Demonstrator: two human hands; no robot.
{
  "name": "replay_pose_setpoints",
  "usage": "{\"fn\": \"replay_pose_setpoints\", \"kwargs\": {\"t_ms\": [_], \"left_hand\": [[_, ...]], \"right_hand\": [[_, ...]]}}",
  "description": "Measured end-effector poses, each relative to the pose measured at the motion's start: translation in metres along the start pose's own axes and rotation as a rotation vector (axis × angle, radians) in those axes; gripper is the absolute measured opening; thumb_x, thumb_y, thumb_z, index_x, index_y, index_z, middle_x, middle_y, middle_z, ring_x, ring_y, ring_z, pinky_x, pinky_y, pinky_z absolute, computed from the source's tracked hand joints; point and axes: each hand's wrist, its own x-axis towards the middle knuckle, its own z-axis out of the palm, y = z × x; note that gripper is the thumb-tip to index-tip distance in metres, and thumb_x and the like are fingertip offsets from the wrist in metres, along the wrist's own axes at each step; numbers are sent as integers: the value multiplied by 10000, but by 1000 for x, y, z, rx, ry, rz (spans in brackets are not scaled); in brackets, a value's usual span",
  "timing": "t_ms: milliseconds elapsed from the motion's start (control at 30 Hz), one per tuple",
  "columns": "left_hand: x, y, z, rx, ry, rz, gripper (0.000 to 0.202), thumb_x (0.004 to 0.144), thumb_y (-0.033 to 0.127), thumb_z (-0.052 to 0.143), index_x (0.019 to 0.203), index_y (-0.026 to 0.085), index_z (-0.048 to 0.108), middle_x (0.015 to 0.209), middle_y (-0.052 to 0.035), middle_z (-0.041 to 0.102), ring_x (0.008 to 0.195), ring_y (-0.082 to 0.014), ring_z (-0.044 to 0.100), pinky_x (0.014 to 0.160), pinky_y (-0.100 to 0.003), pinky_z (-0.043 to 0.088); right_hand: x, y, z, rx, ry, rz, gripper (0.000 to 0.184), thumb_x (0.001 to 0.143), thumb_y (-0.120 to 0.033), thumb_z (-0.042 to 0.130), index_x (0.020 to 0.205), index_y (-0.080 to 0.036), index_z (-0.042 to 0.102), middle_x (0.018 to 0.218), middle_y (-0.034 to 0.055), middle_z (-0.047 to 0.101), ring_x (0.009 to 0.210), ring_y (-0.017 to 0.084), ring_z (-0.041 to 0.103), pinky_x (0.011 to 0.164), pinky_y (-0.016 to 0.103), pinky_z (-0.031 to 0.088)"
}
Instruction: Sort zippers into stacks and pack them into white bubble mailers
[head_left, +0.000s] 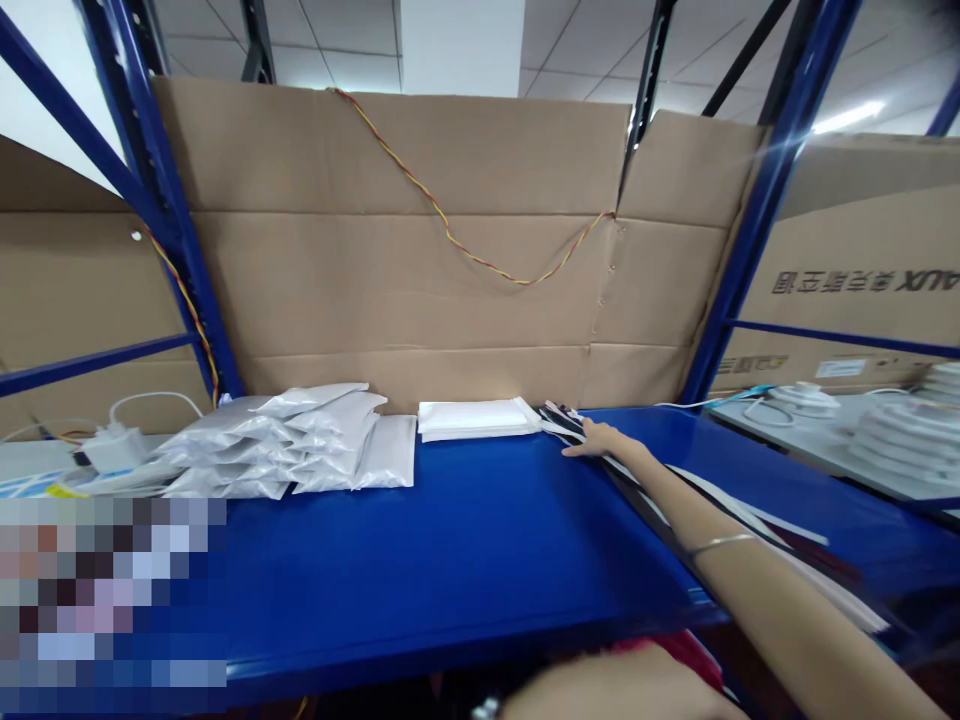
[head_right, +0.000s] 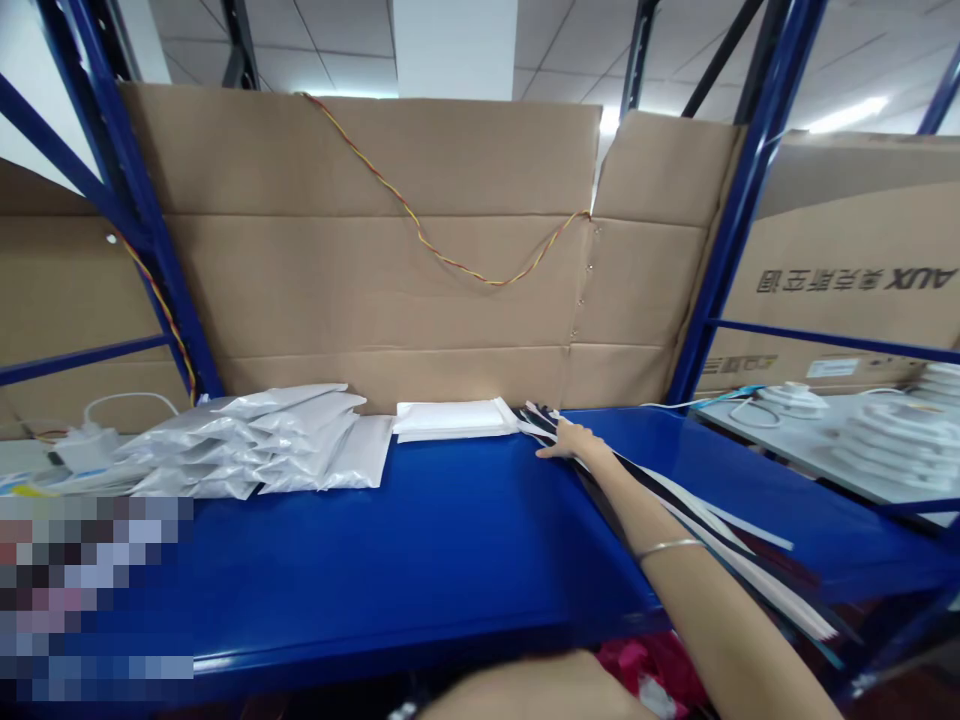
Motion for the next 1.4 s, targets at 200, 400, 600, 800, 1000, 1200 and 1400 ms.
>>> {"fn": "replay_pose_setpoints", "kwargs": {"t_ms": [200, 400, 600, 800, 1000, 1200, 1400], "left_hand": [[-77, -8, -142, 948, 567, -48, 335, 845, 170, 523, 1168, 219, 596, 1265, -80, 568, 1230, -253, 460, 1063, -429, 317], [-101, -45, -229, 1296, 744, -462, 414, 765, 44, 531, 1134, 215, 604, 1303, -175, 495, 1208, -391, 462, 970, -564, 358], [-108, -34, -218, 1335, 791, -417, 478, 830, 30, 345, 1218, 211, 557, 1149, -157, 582, 914, -284, 627, 863, -431, 448], [-148, -3, -164, 924, 1237, -108, 407, 912, 225, 360, 1299, 232, 487, 842, -42, 661, 734, -211, 612, 717, -312, 466], [-171, 0, -127, 468, 1167, 77, 370, 882, 362, 494, 1228, 255, 573, 1220, -25, 602, 1090, -237, 551, 890, -286, 432], [-186, -1, -131, 9, 1077, 32, 527, 820, 407, 609, 1303, 215, 524, 1212, -80, 616, 1035, -256, 582, 731, -247, 477], [-200, -17, -142, -216, 1204, 51, 579, 755, 365, 700, 1289, 220, 528, 1192, -74, 630, 1072, -238, 585, 744, -213, 495]], "right_hand": [[-7, -4, -4, 23, 121, 57, 762, 662, -550, 706, 1234, -95, 487, 1326, 297, 396, 1270, 484, 307, 950, 638, 222], [-22, -62, -6, 314, 166, -206, 599, 736, -461, 665, 1239, -178, 507, 1251, 191, 523, 1168, 352, 479, 970, 460, 328], [-46, -126, 23, 715, 57, -440, 381, 847, -384, 541, 1162, -170, 559, 987, 106, 672, 843, 194, 645, 796, 318, 466], [-72, -159, 40, 1010, -189, -635, 331, 894, -366, 475, 1117, -175, 628, 950, 96, 696, 816, 169, 661, 755, 302, 506], [-68, -160, 44, 1090, -126, -658, 377, 900, -381, 465, 1201, -195, 593, 1139, 96, 646, 991, 180, 608, 871, 330, 468], [-62, -154, 55, 921, -87, -628, 408, 922, -416, 400, 1118, -150, 639, 1127, 107, 652, 991, 192, 603, 816, 310, 485], [-48, -131, 44, 532, 36, -606, 331, 920, -183, 372, 1124, -149, 630, 1106, 114, 638, 1014, 200, 575, 890, 345, 435]]}}
